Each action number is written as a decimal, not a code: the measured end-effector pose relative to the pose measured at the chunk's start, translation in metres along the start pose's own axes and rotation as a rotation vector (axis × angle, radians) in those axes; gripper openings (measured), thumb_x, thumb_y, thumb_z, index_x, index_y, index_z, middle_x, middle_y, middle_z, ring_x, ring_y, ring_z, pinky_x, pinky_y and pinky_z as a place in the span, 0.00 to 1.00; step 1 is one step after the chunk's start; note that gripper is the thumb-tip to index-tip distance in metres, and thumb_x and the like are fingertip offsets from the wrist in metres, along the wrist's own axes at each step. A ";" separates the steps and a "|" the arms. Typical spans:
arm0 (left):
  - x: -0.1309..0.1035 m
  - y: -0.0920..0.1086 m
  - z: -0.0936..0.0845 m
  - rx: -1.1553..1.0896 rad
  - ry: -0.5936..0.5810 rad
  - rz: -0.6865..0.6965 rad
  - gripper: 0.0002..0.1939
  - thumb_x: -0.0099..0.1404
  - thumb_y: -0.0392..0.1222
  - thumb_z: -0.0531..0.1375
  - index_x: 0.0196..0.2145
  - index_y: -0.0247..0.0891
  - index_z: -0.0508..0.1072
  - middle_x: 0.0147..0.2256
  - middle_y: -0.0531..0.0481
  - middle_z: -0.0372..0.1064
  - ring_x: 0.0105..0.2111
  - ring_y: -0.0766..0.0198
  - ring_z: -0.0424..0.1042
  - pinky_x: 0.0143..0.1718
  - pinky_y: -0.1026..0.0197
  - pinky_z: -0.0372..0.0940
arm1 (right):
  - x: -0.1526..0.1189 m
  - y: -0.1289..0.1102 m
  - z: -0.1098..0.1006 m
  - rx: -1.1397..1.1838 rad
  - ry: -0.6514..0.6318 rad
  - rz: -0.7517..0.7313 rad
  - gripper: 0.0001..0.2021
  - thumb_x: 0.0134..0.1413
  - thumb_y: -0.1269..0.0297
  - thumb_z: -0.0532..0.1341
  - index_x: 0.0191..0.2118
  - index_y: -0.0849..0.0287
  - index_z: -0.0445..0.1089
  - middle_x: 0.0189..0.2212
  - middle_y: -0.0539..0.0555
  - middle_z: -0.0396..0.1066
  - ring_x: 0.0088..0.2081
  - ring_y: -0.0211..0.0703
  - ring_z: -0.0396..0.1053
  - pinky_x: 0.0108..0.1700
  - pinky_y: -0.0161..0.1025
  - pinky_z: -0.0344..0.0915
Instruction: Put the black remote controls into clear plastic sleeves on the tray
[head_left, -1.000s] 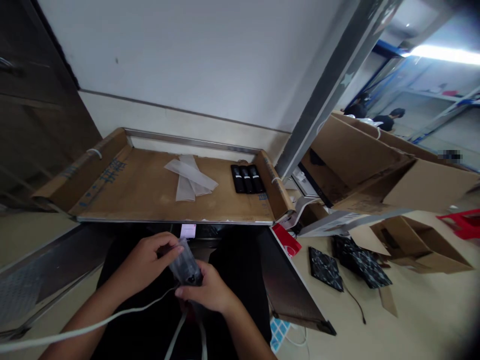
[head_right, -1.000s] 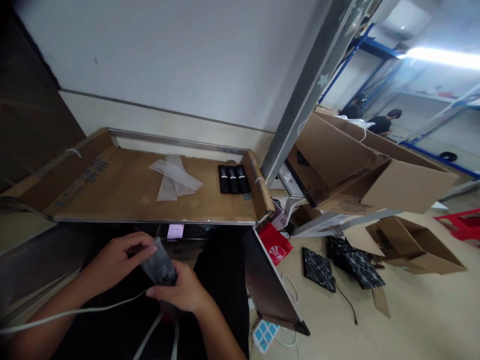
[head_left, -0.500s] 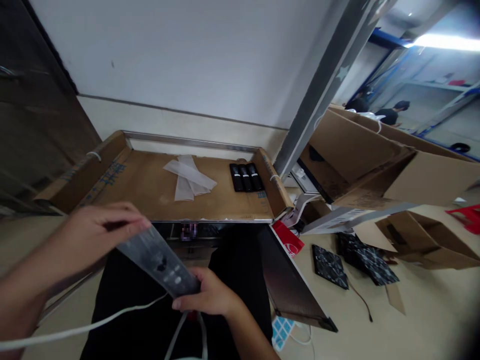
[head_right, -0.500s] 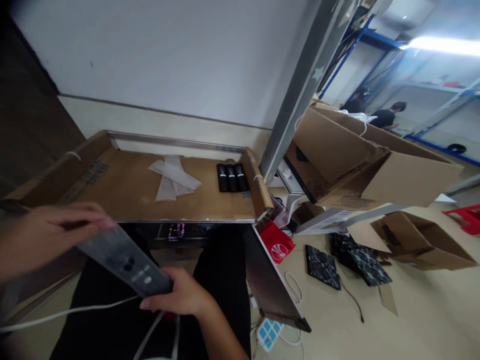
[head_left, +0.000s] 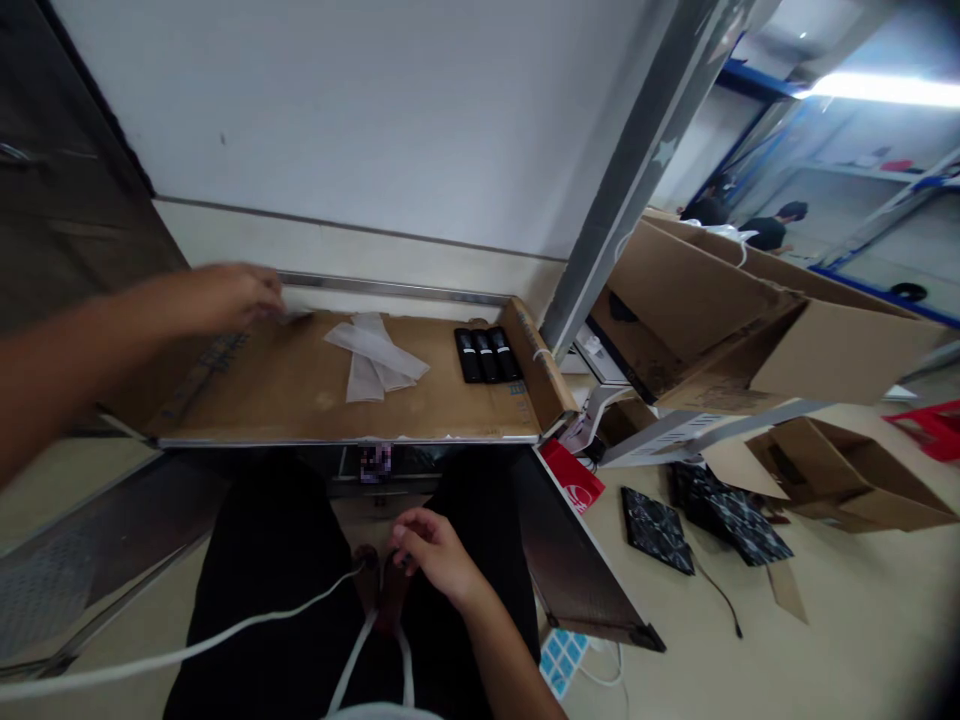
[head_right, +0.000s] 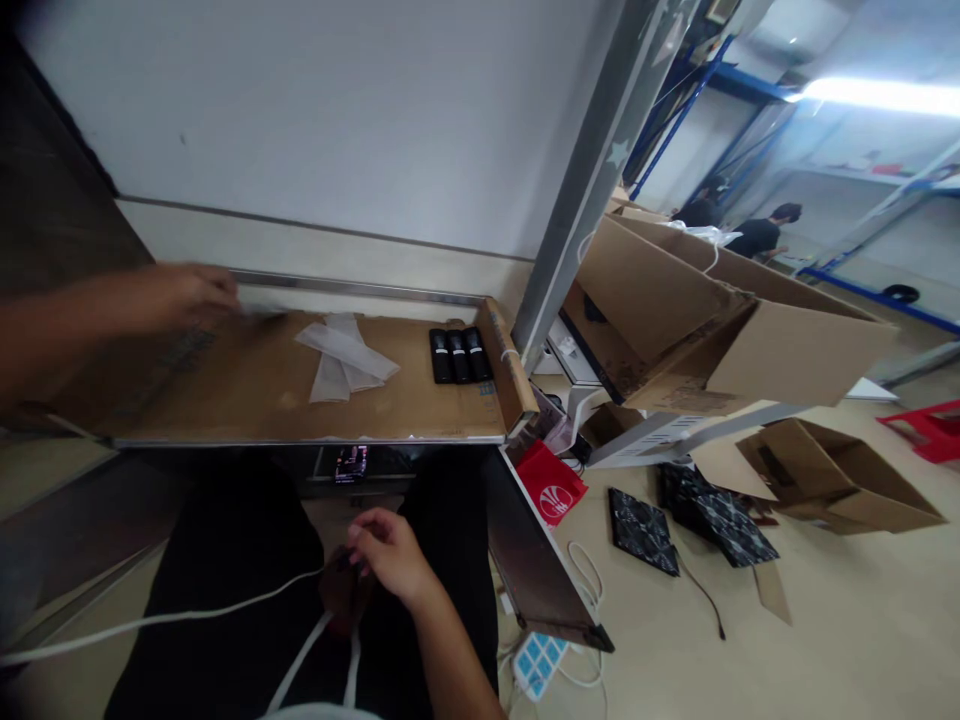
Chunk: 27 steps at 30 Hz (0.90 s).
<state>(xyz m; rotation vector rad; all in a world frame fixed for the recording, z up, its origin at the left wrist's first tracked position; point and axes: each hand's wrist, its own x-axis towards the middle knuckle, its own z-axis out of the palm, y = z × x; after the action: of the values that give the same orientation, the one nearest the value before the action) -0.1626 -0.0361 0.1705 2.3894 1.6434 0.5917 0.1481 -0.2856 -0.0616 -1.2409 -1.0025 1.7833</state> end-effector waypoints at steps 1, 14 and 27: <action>-0.006 -0.007 0.012 0.071 -0.090 0.059 0.12 0.70 0.41 0.59 0.38 0.28 0.77 0.39 0.52 0.74 0.39 0.67 0.72 0.50 0.62 0.67 | 0.000 0.004 -0.003 0.000 0.017 -0.002 0.31 0.40 0.35 0.71 0.37 0.60 0.69 0.30 0.49 0.72 0.27 0.36 0.69 0.26 0.32 0.61; -0.002 -0.025 0.103 0.195 0.029 0.011 0.23 0.75 0.44 0.53 0.55 0.17 0.69 0.63 0.32 0.61 0.64 0.50 0.59 0.66 0.45 0.51 | 0.012 0.035 -0.017 -0.035 0.109 0.037 0.30 0.40 0.35 0.70 0.35 0.60 0.68 0.28 0.49 0.69 0.27 0.37 0.68 0.28 0.34 0.62; -0.004 -0.110 0.110 0.140 0.061 -0.147 0.13 0.62 0.26 0.56 0.44 0.20 0.72 0.62 0.39 0.66 0.66 0.57 0.57 0.70 0.49 0.44 | 0.020 0.042 -0.020 -0.021 0.121 0.051 0.24 0.43 0.41 0.71 0.34 0.59 0.70 0.27 0.49 0.70 0.27 0.38 0.69 0.30 0.36 0.63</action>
<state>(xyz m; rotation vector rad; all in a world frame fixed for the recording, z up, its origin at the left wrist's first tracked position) -0.2118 0.0094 0.0302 2.3379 1.9254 0.5460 0.1564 -0.2826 -0.1114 -1.3818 -0.9308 1.7178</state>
